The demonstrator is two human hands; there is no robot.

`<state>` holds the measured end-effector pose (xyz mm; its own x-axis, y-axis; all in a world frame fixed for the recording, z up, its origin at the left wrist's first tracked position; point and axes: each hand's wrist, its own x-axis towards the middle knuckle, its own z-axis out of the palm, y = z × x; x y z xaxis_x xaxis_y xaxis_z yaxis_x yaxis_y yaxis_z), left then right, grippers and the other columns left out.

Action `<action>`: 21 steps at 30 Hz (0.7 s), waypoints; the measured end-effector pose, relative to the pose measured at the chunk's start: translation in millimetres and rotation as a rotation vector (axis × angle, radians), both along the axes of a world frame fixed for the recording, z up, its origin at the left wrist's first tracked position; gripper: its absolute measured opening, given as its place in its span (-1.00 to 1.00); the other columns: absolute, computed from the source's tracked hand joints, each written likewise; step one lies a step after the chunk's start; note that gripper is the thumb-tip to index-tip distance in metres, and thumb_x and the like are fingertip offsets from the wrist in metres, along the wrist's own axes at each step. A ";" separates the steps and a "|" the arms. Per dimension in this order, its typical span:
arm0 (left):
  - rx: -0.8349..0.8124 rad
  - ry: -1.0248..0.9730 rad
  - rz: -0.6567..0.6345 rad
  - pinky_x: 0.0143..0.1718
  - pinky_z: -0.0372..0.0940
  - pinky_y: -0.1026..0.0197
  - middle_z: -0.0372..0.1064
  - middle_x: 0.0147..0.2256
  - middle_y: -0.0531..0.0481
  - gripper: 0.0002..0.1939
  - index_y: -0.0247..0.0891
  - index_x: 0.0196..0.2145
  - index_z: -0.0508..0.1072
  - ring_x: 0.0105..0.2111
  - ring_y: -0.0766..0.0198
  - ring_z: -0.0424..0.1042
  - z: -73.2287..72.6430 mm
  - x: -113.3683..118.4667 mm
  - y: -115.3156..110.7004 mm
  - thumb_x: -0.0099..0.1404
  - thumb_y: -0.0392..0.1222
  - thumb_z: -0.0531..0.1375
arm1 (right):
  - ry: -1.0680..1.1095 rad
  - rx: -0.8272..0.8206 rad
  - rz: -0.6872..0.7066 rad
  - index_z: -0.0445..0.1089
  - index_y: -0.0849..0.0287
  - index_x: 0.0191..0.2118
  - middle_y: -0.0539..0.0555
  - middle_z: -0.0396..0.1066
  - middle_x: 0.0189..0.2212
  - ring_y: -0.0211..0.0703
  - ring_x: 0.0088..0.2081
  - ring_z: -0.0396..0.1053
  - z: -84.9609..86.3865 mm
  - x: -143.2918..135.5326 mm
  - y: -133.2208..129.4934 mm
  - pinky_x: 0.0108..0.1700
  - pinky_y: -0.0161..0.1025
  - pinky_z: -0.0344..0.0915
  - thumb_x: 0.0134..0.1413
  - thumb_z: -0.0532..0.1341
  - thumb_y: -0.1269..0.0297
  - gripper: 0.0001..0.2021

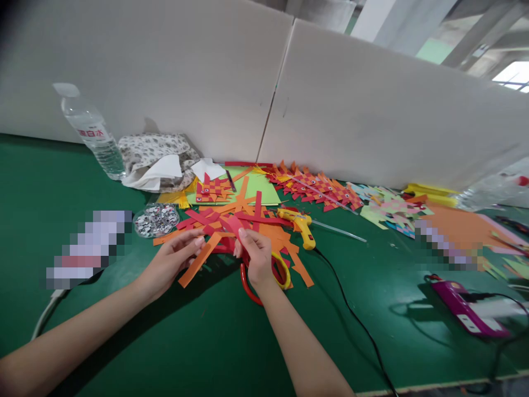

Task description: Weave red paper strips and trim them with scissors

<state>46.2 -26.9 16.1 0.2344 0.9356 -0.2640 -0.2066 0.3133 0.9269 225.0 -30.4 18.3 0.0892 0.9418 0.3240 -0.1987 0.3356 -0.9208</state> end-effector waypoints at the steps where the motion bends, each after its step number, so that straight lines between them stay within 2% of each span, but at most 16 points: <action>1: 0.010 0.005 -0.010 -0.48 0.19 0.42 0.35 -0.33 0.03 -0.56 -0.21 -0.14 0.45 -0.43 0.42 0.30 -0.4 0.0 -0.1 0.07 0.05 0.33 | 0.001 0.000 -0.002 0.27 0.17 -0.72 -0.06 0.16 -0.76 -0.27 -0.65 0.19 -0.4 0.1 0.1 -0.51 -0.25 0.13 0.14 0.17 0.17 -0.57; 6: 0.044 0.078 -0.082 -0.45 0.23 0.38 0.40 -0.40 0.05 -0.69 -0.25 -0.33 0.46 -0.42 0.36 0.38 -1.0 1.6 -1.6 0.09 0.04 0.31 | -0.072 -0.012 0.083 0.30 0.17 -0.71 -0.03 0.21 -0.73 -0.24 -0.61 0.23 0.5 -0.4 -3.6 -0.46 -0.22 0.15 0.15 0.15 0.13 -0.56; 9: 0.063 0.111 -0.155 -0.40 0.27 0.31 0.46 -0.45 0.01 -0.69 -0.27 -0.41 0.46 -0.43 0.29 0.46 1.9 3.7 -3.7 0.11 0.06 0.28 | -0.132 -0.044 0.165 0.33 0.16 -0.69 -0.01 0.25 -0.70 -0.22 -0.59 0.24 3.2 -1.2 -6.9 -0.44 -0.22 0.15 0.15 0.15 0.11 -0.57; 12: 0.073 0.112 -0.167 -0.38 0.30 0.26 0.48 -0.48 -0.02 -0.70 -0.28 -0.46 0.48 -0.47 0.26 0.47 6.5 5.3 -5.5 0.09 0.05 0.29 | -0.163 -0.090 0.217 0.35 0.16 -0.66 -0.02 0.28 -0.68 -0.23 -0.58 0.23 4.4 -1.2 -7.9 -0.43 -0.23 0.15 0.13 0.17 0.12 -0.61; 16: 0.110 0.118 -0.195 -0.40 0.30 0.25 0.50 -0.49 -0.05 -0.69 -0.27 -0.45 0.52 -0.49 0.24 0.46 8.8 5.3 -5.8 0.12 0.07 0.27 | -0.175 -0.097 0.287 0.38 0.16 -0.65 -0.02 0.29 -0.68 -0.24 -0.57 0.23 4.2 0.7 -6.6 -0.43 -0.24 0.15 0.12 0.19 0.14 -0.64; 21: 0.146 0.157 -0.235 -0.41 0.27 0.27 0.50 -0.49 -0.06 -0.68 -0.26 -0.42 0.56 -0.43 0.21 0.48 3.1 4.2 -4.6 0.16 0.07 0.22 | -0.230 -0.070 0.313 0.39 0.17 -0.65 -0.01 0.28 -0.64 -0.23 -0.52 0.24 7.5 0.5 -6.8 -0.39 -0.24 0.14 0.11 0.20 0.19 -0.65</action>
